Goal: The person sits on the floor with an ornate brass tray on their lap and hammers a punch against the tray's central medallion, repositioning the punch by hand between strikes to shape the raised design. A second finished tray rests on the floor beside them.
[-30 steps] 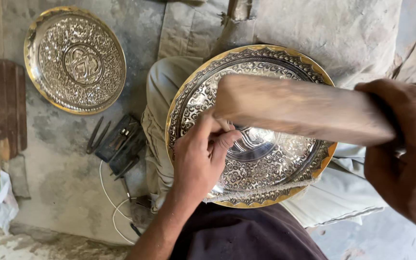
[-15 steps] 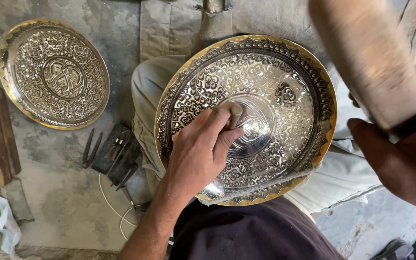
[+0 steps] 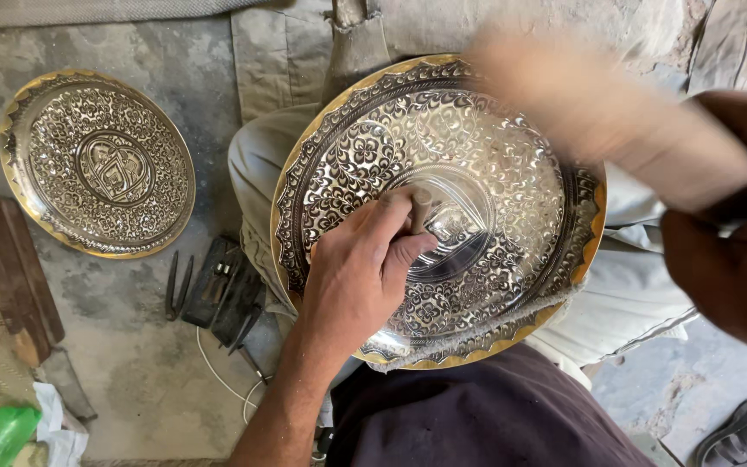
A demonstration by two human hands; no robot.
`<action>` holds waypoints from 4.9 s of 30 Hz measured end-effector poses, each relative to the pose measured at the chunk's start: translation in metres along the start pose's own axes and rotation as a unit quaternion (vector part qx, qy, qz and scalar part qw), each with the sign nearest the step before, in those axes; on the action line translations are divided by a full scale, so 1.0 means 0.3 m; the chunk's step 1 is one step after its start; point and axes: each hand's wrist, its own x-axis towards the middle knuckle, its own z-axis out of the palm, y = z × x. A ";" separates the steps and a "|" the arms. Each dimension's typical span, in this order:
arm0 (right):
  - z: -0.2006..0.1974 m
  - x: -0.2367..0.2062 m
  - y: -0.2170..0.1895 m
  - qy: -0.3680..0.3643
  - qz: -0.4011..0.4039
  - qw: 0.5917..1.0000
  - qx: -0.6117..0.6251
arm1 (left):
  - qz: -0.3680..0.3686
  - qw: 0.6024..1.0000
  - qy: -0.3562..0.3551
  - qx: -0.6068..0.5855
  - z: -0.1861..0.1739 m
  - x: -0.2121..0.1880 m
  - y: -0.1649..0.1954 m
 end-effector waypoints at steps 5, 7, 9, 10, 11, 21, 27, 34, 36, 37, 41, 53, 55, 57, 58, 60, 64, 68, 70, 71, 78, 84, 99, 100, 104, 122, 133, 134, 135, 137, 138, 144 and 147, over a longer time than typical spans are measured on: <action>-0.011 -0.034 -0.031 0.002 0.145 0.962 0.233 | 0.022 1.000 -0.020 0.000 0.000 -0.001 -0.004; -0.002 -0.040 -0.037 -0.004 0.155 0.952 0.263 | 0.021 1.000 -0.015 0.002 -0.001 -0.006 -0.008; 0.014 -0.040 -0.033 0.001 0.086 0.984 0.157 | 0.021 0.999 -0.019 0.020 0.002 -0.006 -0.012; 0.022 -0.040 -0.029 0.003 0.075 0.988 0.138 | 0.016 0.999 -0.026 0.010 0.002 -0.005 -0.015; 0.025 -0.045 -0.026 0.004 0.105 0.976 0.191 | 0.010 0.999 -0.031 -0.001 0.002 -0.008 -0.014; 0.033 -0.037 -0.021 0.023 0.131 0.953 0.272 | 0.027 0.999 0.031 -0.002 0.009 -0.019 -0.002; 0.015 -0.009 -0.012 0.036 0.080 0.965 0.249 | 0.014 0.999 0.029 -0.003 0.016 -0.024 -0.004; 0.021 -0.006 -0.001 0.055 0.047 0.977 0.199 | 0.004 1.000 -0.003 0.000 0.007 -0.003 0.000; 0.026 -0.027 0.007 0.007 0.089 0.980 0.177 | 0.006 1.000 -0.012 0.013 0.006 -0.002 0.004; 0.031 -0.036 0.011 -0.007 0.123 0.973 0.195 | 0.011 1.000 -0.011 0.010 0.005 -0.001 0.004; 0.045 -0.056 0.016 0.007 0.107 0.979 0.171 | 0.012 0.999 -0.019 0.032 0.003 -0.005 0.002; 0.041 -0.028 0.023 0.023 0.060 0.982 0.177 | 0.005 1.000 0.023 -0.005 0.028 -0.017 0.010; 0.057 -0.037 0.028 0.018 0.073 0.974 0.214 | 0.002 1.000 0.016 -0.002 0.024 -0.015 0.010; 0.067 -0.046 0.039 0.016 0.080 0.969 0.233 | -0.004 1.000 0.005 0.001 0.021 -0.009 0.007; 0.070 -0.050 0.040 0.015 0.080 0.969 0.233 | -0.003 1.000 0.001 0.005 0.019 -0.008 0.007; 0.059 -0.055 0.043 0.018 0.073 0.975 0.211 | -0.001 1.000 -0.007 0.013 0.017 -0.008 0.007; 0.027 -0.031 0.004 0.013 0.088 0.975 0.204 | 0.019 1.000 0.003 0.016 0.019 -0.010 0.005; 0.035 0.032 -0.045 -0.024 0.301 0.890 0.342 | 0.005 1.000 0.023 -0.005 0.029 -0.014 0.004; 0.046 0.035 -0.043 -0.003 0.331 0.864 0.380 | 0.001 1.000 0.026 -0.007 0.034 -0.017 0.006; 0.048 0.024 -0.032 0.009 0.273 0.903 0.332 | -0.002 1.000 0.025 -0.006 0.035 -0.020 0.008; 0.034 -0.054 0.040 0.032 0.090 0.968 0.231 | 0.022 0.999 0.028 -0.004 0.030 -0.011 0.013; -0.015 0.000 0.017 0.004 0.107 0.972 0.209 | 0.002 1.000 0.006 -0.003 0.033 -0.008 0.013; -0.033 0.008 0.029 0.030 0.019 0.991 0.130 | 0.017 0.999 0.027 -0.006 0.043 -0.007 0.019; -0.037 0.010 0.024 0.030 0.019 0.992 0.124 | 0.014 1.000 0.025 0.006 0.043 -0.005 0.020; -0.048 0.005 0.017 0.044 0.012 0.992 0.116 | 0.013 0.999 0.032 0.003 0.052 -0.001 0.020; -0.080 0.023 0.013 -0.015 0.083 0.985 0.152 | -0.015 0.999 0.028 0.017 0.068 -0.004 0.021; -0.129 0.039 0.011 0.011 0.104 0.972 0.210 | 0.000 0.999 0.039 0.006 0.078 -0.004 0.035; -0.132 0.047 0.018 0.003 0.035 0.994 0.099 | -0.003 0.999 0.034 0.012 0.080 -0.006 0.034; -0.139 0.044 0.013 0.006 0.025 0.996 0.084 | -0.006 0.999 0.031 0.019 0.081 -0.008 0.033; -0.142 0.046 0.014 0.024 0.066 0.986 0.151 | -0.039 0.999 0.032 0.010 0.085 -0.013 0.030; -0.143 0.042 0.017 0.025 0.074 0.985 0.151 | -0.057 0.998 0.035 0.005 0.087 -0.015 0.030; -0.074 -0.085 0.075 -0.024 0.047 0.997 0.057 | 0.014 0.998 0.057 -0.016 0.077 -0.005 0.067; 0.054 -0.224 0.141 -0.017 0.151 0.968 0.200 | -0.038 0.969 0.181 -0.163 -0.001 -0.017 0.112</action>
